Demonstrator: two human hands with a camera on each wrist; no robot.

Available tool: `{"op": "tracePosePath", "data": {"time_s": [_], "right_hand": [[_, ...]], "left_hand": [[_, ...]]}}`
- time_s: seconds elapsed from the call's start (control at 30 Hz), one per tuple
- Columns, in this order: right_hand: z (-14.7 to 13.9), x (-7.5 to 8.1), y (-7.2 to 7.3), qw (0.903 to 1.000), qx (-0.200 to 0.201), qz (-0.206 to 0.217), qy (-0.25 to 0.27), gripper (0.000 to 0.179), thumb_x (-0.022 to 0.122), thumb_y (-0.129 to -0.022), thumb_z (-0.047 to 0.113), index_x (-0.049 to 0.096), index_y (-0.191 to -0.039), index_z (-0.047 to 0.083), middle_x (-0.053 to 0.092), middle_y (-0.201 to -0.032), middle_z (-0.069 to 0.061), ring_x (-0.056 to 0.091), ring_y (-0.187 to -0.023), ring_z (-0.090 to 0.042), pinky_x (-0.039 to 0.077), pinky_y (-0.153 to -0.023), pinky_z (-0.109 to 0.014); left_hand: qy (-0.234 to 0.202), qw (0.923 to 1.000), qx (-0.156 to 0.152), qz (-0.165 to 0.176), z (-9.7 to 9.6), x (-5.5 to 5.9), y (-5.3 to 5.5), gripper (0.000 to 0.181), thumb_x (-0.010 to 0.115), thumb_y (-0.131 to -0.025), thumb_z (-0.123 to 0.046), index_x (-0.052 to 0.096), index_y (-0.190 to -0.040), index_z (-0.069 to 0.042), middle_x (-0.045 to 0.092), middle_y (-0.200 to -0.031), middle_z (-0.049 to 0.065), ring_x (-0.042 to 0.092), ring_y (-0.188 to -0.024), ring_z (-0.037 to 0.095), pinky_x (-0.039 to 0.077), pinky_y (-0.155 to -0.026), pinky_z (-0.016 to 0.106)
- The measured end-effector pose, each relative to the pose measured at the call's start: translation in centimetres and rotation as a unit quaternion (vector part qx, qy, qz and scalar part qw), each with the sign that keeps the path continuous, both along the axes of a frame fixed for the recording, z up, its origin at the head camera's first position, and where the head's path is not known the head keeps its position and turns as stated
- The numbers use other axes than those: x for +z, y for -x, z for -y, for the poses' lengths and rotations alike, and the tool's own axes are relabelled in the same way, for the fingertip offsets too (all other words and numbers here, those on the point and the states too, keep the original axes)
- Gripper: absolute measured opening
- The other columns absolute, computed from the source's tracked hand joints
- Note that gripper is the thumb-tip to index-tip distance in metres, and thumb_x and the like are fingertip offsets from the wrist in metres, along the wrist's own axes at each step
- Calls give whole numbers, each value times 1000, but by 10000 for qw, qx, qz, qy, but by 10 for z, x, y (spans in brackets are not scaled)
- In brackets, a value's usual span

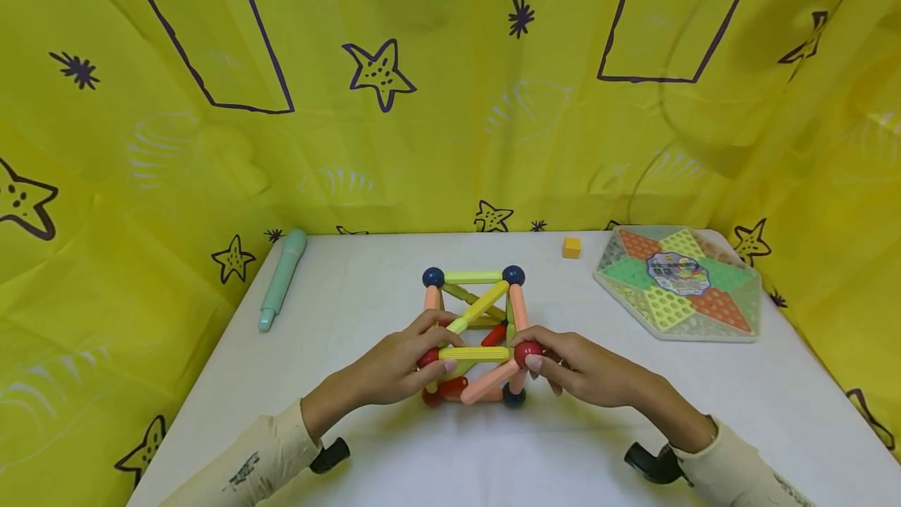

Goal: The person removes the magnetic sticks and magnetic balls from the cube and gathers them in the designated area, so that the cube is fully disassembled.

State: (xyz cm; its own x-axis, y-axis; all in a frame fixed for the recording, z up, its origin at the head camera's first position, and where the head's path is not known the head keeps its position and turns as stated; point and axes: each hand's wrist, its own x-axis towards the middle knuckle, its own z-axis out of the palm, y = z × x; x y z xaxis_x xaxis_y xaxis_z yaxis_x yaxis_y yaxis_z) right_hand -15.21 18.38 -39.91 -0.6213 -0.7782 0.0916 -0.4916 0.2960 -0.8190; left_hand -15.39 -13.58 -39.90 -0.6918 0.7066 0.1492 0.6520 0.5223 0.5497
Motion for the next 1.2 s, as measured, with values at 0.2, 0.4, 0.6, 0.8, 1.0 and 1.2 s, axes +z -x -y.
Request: {"op": "tracePosePath", "data": {"time_s": [0.2,0.4,0.6,0.8,1.0,1.2], "right_hand": [[1,-4,1,9994,-140,-175,259,21,54,-105,15,54,-125,17,69,-91,2,53,-68,-3,49,-58,-23],[3,-5,-1,9980,-354,-397,336,20,61,-101,14,57,-121,15,65,-87,5,51,-66,-1,47,-56,-22],[4,-2,-1,9994,-277,-101,183,21,54,-105,14,58,-125,14,64,-83,6,52,-62,-1,48,-54,-23],[3,-2,-2,9994,-251,69,214,28,55,-104,14,58,-132,11,67,-87,2,53,-65,-2,49,-55,-23],[2,-3,-4,9987,-343,-155,335,30,59,-101,12,58,-131,13,65,-90,0,51,-68,-2,48,-58,-22],[-1,0,-4,9949,-402,-244,897,31,60,-98,2,55,-128,6,70,-92,-4,61,-69,-8,52,-59,-25]], "left_hand": [[44,10000,-4,28,0,1,0,26,54,-104,-37,61,-125,-22,41,-150,1,62,-96,12,53,-77,20],[28,10000,-33,31,0,0,1,27,53,-104,-38,61,-125,-22,41,-150,2,62,-96,13,53,-76,20],[44,10000,16,26,0,0,0,27,54,-104,-38,61,-125,-22,41,-151,1,62,-99,13,53,-77,21],[29,10000,-6,-13,0,0,0,26,54,-104,-35,61,-125,-22,41,-151,2,64,-99,14,54,-78,22],[39,10000,20,17,0,0,0,26,55,-104,-36,61,-125,-22,41,-151,2,64,-100,14,54,-79,22],[58,10000,38,-4,0,0,-1,26,55,-104,-36,61,-125,-21,42,-150,1,64,-101,15,54,-80,22]]}}
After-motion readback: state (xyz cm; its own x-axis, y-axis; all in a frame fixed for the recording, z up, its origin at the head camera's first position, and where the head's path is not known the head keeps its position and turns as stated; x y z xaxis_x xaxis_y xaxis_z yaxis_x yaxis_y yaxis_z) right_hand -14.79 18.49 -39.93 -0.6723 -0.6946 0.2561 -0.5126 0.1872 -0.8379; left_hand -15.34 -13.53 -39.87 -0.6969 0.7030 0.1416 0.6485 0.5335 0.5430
